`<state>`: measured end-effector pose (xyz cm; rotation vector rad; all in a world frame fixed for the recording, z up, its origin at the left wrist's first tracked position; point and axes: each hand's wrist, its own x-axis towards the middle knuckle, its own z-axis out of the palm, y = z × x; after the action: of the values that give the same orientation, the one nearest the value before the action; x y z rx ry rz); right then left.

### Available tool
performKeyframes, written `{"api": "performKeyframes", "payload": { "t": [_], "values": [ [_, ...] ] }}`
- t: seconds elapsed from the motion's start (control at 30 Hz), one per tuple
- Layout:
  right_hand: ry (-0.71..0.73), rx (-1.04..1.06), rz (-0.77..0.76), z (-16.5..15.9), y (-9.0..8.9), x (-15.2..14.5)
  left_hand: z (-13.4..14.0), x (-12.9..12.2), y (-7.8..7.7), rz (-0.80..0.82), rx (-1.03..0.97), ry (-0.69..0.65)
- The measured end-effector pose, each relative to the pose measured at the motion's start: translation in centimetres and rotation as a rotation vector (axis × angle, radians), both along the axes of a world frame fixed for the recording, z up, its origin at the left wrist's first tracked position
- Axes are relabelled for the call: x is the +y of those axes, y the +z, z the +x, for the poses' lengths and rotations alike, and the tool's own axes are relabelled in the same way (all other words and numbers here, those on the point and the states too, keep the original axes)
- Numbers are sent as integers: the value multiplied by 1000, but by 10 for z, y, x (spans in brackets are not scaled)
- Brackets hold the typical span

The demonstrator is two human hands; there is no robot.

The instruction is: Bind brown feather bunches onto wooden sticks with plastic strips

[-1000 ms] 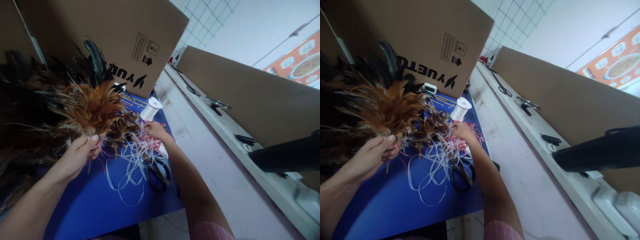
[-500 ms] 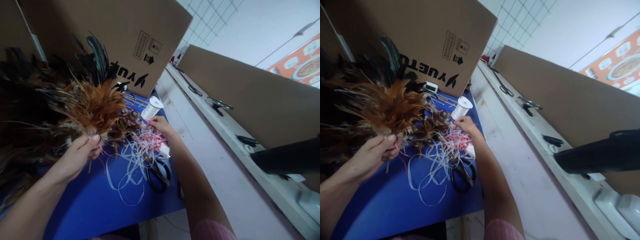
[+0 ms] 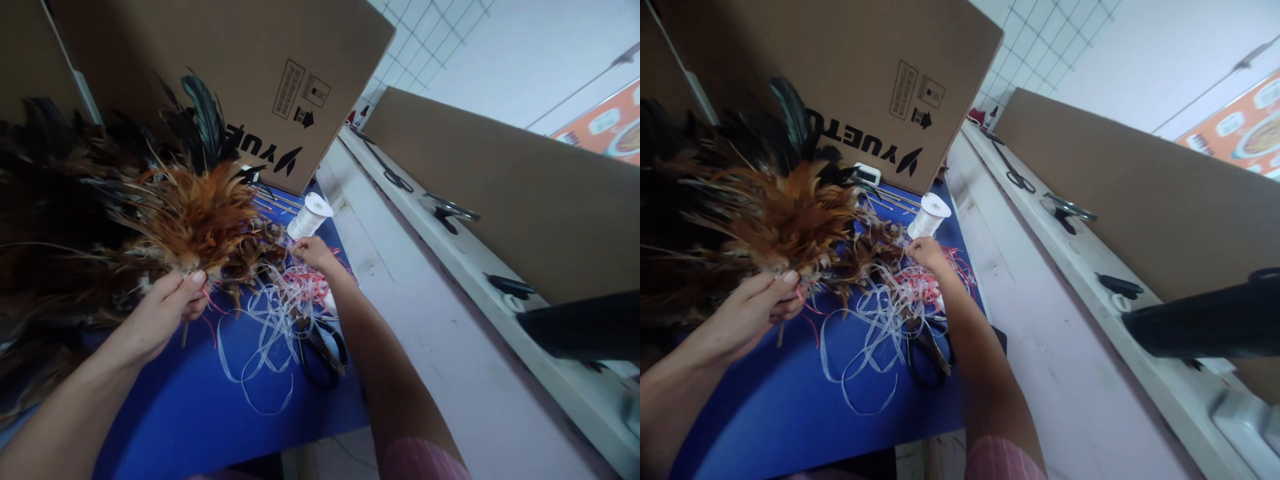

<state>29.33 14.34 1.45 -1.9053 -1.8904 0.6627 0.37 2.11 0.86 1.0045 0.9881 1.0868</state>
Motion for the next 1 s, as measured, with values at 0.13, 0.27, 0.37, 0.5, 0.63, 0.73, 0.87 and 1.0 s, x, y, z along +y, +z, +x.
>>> {"api": "performKeyframes", "payload": {
  "t": [0.13, 0.27, 0.37, 0.5, 0.63, 0.73, 0.87, 1.0],
  "values": [
    [-41, 223, 3, 10, 28, -2, 0, -1, -1, -23, 8, 7],
    [-62, 380, -6, 11, 55, -11, 0, -1, -1, -8, 22, 10],
    [-46, 473, -14, 11, 70, -18, 1, -1, 2, 13, 30, 6],
    [19, 582, -25, 11, 81, -27, 2, -1, 4, 16, 39, -8],
    [62, 420, -6, 12, 80, -33, 1, -1, 4, 3, 31, 14],
    [89, -2, 22, 12, 68, -33, 1, -1, 4, 1, 28, 13],
    [70, -275, 16, 8, 43, -28, 3, -1, 6, 8, 40, 9],
    [75, -332, -19, -3, 15, -20, 3, -1, 5, -7, 44, 25]
  ]
}}
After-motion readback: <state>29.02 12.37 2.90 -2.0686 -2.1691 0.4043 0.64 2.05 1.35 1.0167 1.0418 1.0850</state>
